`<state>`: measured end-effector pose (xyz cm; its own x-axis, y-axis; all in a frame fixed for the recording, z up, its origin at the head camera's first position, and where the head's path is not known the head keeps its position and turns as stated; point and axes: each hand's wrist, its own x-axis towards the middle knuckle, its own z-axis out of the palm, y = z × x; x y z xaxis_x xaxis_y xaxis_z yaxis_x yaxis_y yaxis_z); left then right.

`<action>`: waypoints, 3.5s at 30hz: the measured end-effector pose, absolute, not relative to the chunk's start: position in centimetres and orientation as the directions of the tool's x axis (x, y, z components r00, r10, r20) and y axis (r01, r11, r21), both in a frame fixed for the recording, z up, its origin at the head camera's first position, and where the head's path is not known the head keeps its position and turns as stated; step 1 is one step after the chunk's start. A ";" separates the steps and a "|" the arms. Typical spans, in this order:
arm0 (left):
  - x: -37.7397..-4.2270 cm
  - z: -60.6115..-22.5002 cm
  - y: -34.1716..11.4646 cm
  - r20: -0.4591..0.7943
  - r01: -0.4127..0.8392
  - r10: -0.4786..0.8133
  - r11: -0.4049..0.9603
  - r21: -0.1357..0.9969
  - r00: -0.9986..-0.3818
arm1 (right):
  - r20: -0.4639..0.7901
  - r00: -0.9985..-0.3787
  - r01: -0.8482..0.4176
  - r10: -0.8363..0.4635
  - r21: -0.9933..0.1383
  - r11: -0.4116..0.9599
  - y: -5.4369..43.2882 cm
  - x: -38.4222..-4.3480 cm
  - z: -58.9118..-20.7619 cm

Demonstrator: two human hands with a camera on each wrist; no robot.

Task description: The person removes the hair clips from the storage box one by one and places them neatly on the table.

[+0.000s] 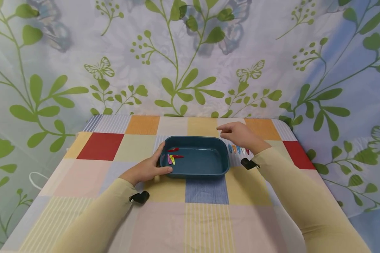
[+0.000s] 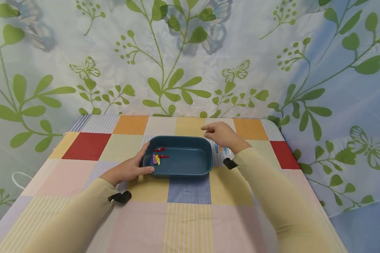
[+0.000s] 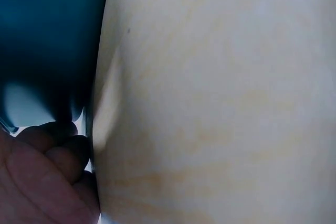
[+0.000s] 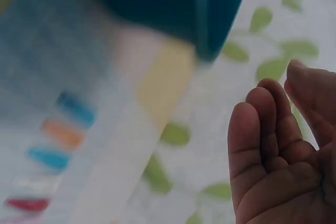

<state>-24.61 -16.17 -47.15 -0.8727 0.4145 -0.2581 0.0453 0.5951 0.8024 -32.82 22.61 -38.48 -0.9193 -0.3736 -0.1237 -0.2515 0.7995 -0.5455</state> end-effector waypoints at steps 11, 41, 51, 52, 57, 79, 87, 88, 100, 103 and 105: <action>-24.7 -47.2 -16.3 -0.258 0.037 0.419 0.579 0.815 -0.871 | -0.134 -0.790 -0.467 -0.598 -0.499 0.730 14.2 -33.2 -39.1; -24.7 -47.1 -16.3 -0.253 0.038 0.433 0.560 0.827 -0.865 | -0.316 -0.611 -0.647 -0.726 -0.328 0.688 6.7 -33.9 -43.6; -24.6 -46.9 -16.1 -0.269 0.018 0.413 0.573 0.820 -0.870 | -0.331 -0.604 -0.658 -0.725 -0.306 0.688 6.3 -33.9 -44.1; -24.6 -46.9 -16.1 -0.268 0.021 0.414 0.574 0.818 -0.870 | -0.336 -0.605 -0.655 -0.722 -0.306 0.691 6.2 -33.8 -44.0; -24.6 -47.0 -16.2 -0.263 0.027 0.415 0.575 0.817 -0.871 | -0.348 -0.595 -0.665 -0.724 -0.292 0.687 6.1 -33.6 -44.0; -24.7 -47.2 -16.1 -0.270 0.030 0.411 0.592 0.805 -0.871 | -0.326 -0.612 -0.660 -0.720 -0.290 0.693 6.2 -33.6 -44.5; -24.8 -47.1 -16.2 -0.275 0.033 0.408 0.606 0.794 -0.871 | -0.294 -0.628 -0.651 -0.721 -0.311 0.693 6.4 -33.5 -44.6; -24.8 -47.1 -16.2 -0.272 0.038 0.411 0.607 0.794 -0.870 | -0.288 -0.629 -0.649 -0.722 -0.316 0.692 6.4 -33.5 -44.6; -24.8 -47.1 -16.2 -0.271 0.033 0.418 0.591 0.806 -0.867 | -0.276 -0.630 -0.611 -0.726 -0.400 0.683 7.0 -34.2 -45.0; -24.8 -47.1 -16.2 -0.270 0.032 0.419 0.588 0.808 -0.867 | -0.267 -0.642 -0.587 -0.719 -0.431 0.685 7.1 -34.3 -45.0; -24.8 -47.1 -16.2 -0.267 0.035 0.421 0.586 0.809 -0.867 | -0.269 -0.651 -0.563 -0.709 -0.456 0.690 7.2 -34.4 -45.0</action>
<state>-24.79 -16.21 -47.13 -0.8667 0.4211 -0.2675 0.0350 0.5862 0.8094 -34.40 7.20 -45.04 -0.6512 -0.7095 -0.2694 -0.5626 0.6896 -0.4561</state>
